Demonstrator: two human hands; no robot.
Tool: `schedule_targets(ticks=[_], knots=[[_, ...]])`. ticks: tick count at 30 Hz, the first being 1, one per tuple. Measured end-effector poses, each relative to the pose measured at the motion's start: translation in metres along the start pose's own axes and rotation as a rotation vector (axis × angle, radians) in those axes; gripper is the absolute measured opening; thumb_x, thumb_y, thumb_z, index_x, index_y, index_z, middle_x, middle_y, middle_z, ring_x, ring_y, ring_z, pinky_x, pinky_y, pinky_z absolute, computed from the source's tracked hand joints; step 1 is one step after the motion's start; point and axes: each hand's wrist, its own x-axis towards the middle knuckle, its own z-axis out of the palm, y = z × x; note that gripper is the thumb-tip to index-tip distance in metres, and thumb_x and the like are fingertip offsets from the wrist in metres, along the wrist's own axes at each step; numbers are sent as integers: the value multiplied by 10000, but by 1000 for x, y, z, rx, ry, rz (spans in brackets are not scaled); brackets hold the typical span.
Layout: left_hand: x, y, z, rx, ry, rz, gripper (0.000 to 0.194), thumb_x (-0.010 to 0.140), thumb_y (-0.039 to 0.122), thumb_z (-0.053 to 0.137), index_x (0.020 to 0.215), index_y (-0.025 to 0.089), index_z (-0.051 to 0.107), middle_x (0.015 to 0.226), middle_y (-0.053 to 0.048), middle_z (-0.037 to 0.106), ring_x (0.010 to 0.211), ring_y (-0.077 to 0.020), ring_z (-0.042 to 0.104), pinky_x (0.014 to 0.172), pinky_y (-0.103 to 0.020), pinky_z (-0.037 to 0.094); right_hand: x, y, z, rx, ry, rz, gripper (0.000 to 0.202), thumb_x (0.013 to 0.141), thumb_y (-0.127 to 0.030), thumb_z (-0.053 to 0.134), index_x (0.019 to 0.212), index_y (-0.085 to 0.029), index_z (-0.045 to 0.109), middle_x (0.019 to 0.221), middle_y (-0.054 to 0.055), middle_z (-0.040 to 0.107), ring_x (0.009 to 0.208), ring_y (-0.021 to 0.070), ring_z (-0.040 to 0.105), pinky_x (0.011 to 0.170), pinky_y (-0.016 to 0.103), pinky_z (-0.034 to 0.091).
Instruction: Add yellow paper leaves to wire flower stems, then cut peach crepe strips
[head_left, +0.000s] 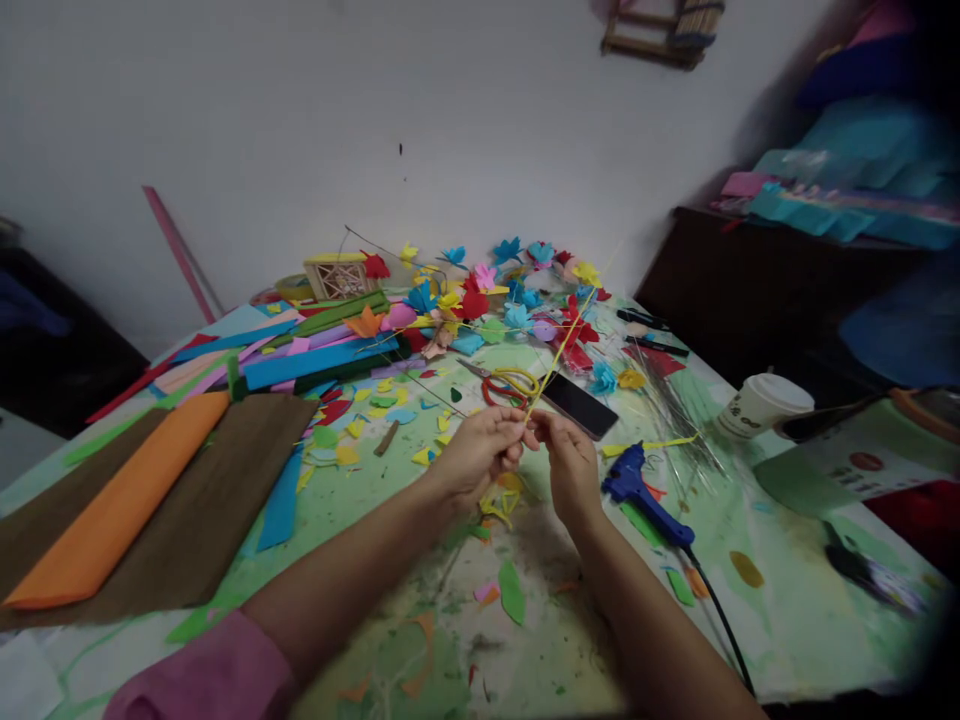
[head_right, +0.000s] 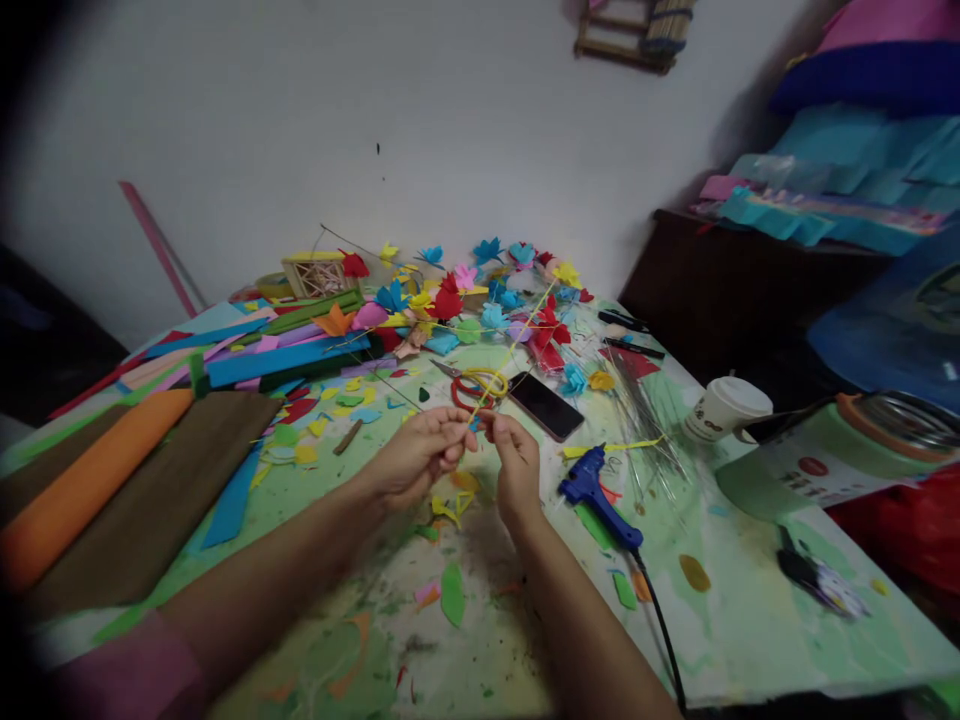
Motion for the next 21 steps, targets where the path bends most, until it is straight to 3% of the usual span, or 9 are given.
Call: schedule_targets(ticks=[3, 7, 16, 21], knots=[[1, -18, 4, -44, 24, -94, 137, 722, 180, 659, 775, 115, 550, 634, -15, 606, 438, -20, 444, 419, -114, 340, 0, 4, 0, 48, 14, 99, 234, 772, -399, 608, 825, -182, 675, 734, 9, 631, 709, 158, 552, 702, 293, 426], [-1, -25, 5, -21, 44, -132, 125, 778, 204, 627, 739, 111, 554, 618, -11, 595, 436, -19, 459, 424, -108, 365, 2, 13, 0, 92, -6, 212, 243, 731, -421, 619, 759, -180, 631, 649, -7, 586, 586, 132, 510, 562, 253, 416], [1, -32, 4, -4, 127, -203, 114, 828, 154, 546, 718, 122, 535, 567, 7, 566, 403, -18, 445, 381, -93, 319, 2, 6, 3, 85, 17, 212, 231, 704, -405, 618, 663, -183, 567, 534, -43, 505, 468, 101, 455, 496, 231, 391], [1, -33, 5, -19, 101, -182, 111, 777, 186, 628, 733, 112, 559, 581, 15, 558, 422, -14, 455, 406, -101, 336, 2, 8, 2, 93, 26, 210, 245, 705, -410, 634, 677, -177, 565, 544, -50, 501, 460, 92, 429, 483, 224, 360]])
